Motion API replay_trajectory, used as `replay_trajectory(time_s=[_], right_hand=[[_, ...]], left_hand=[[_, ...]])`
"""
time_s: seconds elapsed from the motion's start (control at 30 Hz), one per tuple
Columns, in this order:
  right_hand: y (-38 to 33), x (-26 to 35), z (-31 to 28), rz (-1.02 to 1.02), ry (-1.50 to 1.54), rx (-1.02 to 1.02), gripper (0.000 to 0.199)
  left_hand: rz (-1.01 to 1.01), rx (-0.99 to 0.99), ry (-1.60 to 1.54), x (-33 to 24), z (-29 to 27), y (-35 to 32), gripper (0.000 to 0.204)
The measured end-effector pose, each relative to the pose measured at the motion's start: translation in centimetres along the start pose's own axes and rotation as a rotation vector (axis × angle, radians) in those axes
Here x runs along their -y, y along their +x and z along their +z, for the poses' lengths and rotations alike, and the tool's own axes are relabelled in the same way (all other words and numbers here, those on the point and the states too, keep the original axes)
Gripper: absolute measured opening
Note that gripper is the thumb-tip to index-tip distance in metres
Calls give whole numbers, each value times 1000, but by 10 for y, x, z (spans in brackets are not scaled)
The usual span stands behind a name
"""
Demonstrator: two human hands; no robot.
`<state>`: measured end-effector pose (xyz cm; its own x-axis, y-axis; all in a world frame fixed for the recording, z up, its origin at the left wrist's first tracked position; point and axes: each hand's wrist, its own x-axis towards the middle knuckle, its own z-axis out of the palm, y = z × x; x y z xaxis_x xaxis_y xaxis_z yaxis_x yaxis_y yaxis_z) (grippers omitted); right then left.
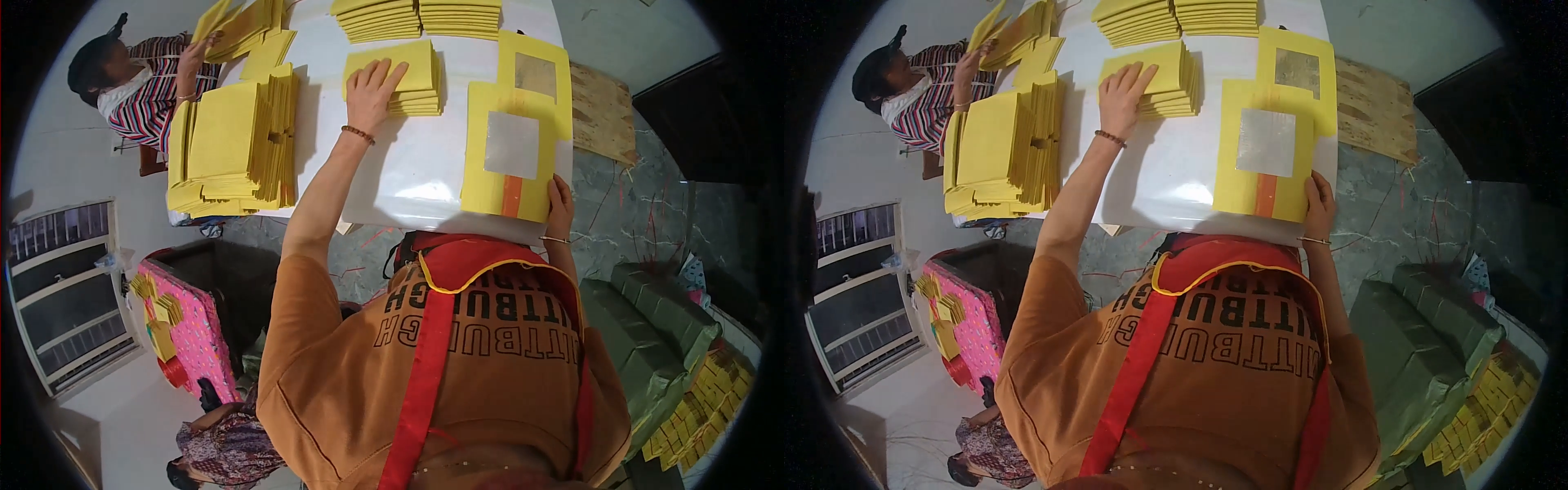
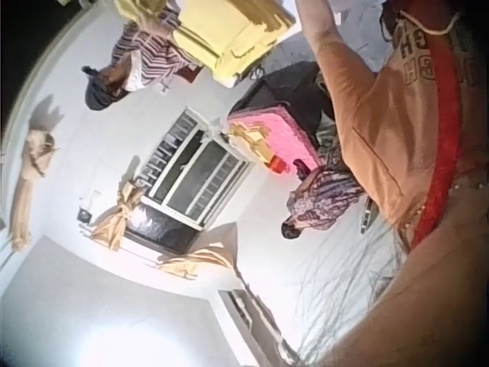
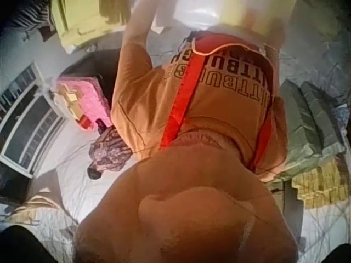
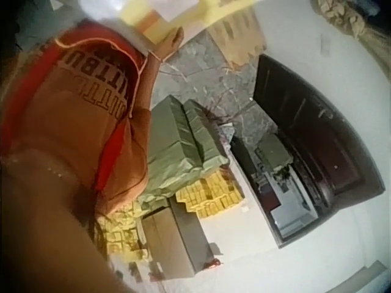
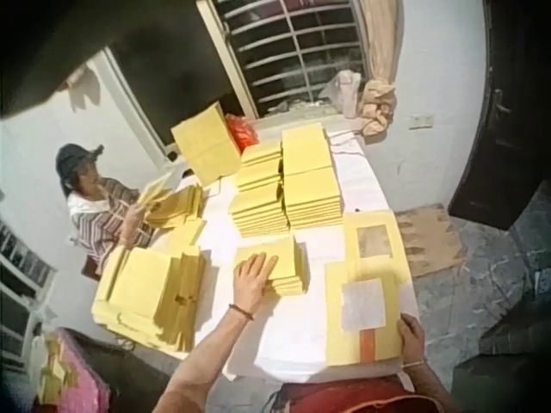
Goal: Folding sheets of yellow joss paper into specific shapes at a workbench.
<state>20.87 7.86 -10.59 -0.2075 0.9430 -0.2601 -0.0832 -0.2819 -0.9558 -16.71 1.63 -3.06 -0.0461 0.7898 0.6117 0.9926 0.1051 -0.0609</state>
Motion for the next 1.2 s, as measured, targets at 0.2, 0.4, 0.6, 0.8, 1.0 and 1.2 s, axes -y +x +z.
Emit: replay_trajectory(time_s=[0.2,0.4,0.6,0.8,1.0,1.2], right_hand=[[0,-2,-4,28,-36,-4,31],[-2,-4,-5,45,-27,-34,30],[-7,8,3,49,-38,-24,30],[-2,11,-5,9,36,19,33],[3,24,-7,-179,-96,31,33],[10,27,-10,-395,-344,121,26]], left_hand=[[13,161,2,-2,23,-10,49],[28,387,-20,-7,22,-18,54],[-101,500,-110,-17,26,-34,68],[-30,592,-136,-2,17,-18,73],[-42,592,-170,8,5,-5,79],[68,436,-120,-19,-23,6,73]])
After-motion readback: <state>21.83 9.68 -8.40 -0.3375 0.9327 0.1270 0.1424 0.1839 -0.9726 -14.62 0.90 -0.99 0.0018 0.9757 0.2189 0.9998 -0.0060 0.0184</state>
